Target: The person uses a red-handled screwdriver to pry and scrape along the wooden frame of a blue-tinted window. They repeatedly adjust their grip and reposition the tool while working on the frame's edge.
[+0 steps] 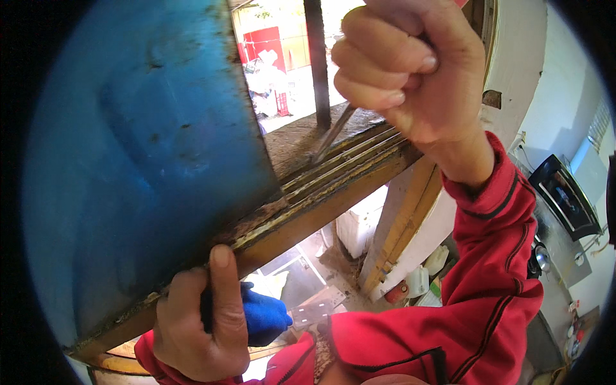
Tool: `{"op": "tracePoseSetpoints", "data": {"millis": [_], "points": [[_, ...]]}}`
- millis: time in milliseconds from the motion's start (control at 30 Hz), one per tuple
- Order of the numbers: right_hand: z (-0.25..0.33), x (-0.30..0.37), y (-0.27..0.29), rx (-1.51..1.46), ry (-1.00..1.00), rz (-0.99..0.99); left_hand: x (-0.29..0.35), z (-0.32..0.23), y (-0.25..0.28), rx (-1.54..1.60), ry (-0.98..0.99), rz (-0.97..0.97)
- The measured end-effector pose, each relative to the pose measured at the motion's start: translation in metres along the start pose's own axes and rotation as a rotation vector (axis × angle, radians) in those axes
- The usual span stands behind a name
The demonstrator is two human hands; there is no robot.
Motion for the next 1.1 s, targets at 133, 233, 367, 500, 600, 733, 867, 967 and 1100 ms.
{"op": "tracePoseSetpoints", "data": {"millis": [133, 233, 367, 500, 600, 733, 867, 967, 1100], "points": [[0.036, 0.019, 0.037, 0.214, 0.123, -0.034, 0.007, 0.001, -0.004, -0.034, -0.008, 0.044], [0.057, 0.036, 0.056, 0.284, 0.184, -0.177, 0.011, 0.002, -0.005, -0.068, 0.001, 0.078], [0.055, 0.029, 0.076, 0.171, 0.152, -0.168, 0.006, 0.003, 0.000, -0.045, -0.008, 0.054], [0.088, 0.051, 0.098, 0.278, 0.203, -0.243, 0.009, 0.013, -0.015, 0.173, 0.092, 0.101], [0.089, 0.047, 0.086, 0.333, 0.277, -0.164, -0.009, 0.008, -0.012, 0.202, 0.092, 0.120], [0.069, 0.014, 0.023, 0.410, 0.432, -0.015, -0.004, 0.006, -0.004, 0.028, -0.040, -0.057], [0.027, 0.007, -0.009, 0.227, 0.225, 0.071, -0.004, 0.004, -0.009, 0.037, -0.070, -0.108], [0.012, -0.005, -0.018, 0.134, 0.214, 0.178, -0.005, 0.003, -0.006, 0.032, -0.069, -0.096], [-0.007, -0.005, -0.028, 0.203, 0.054, 0.033, -0.004, 0.001, -0.007, -0.033, -0.123, -0.069]]}}
Point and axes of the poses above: each hand's wrist, its own x-axis away from the middle knuckle, its own y-axis out of the back of the hand, z = x × y, the point moved 6 cm from there along -x, towards the middle knuckle, and after that the axes turned 13 degrees about -z, right-handed, at the moved point
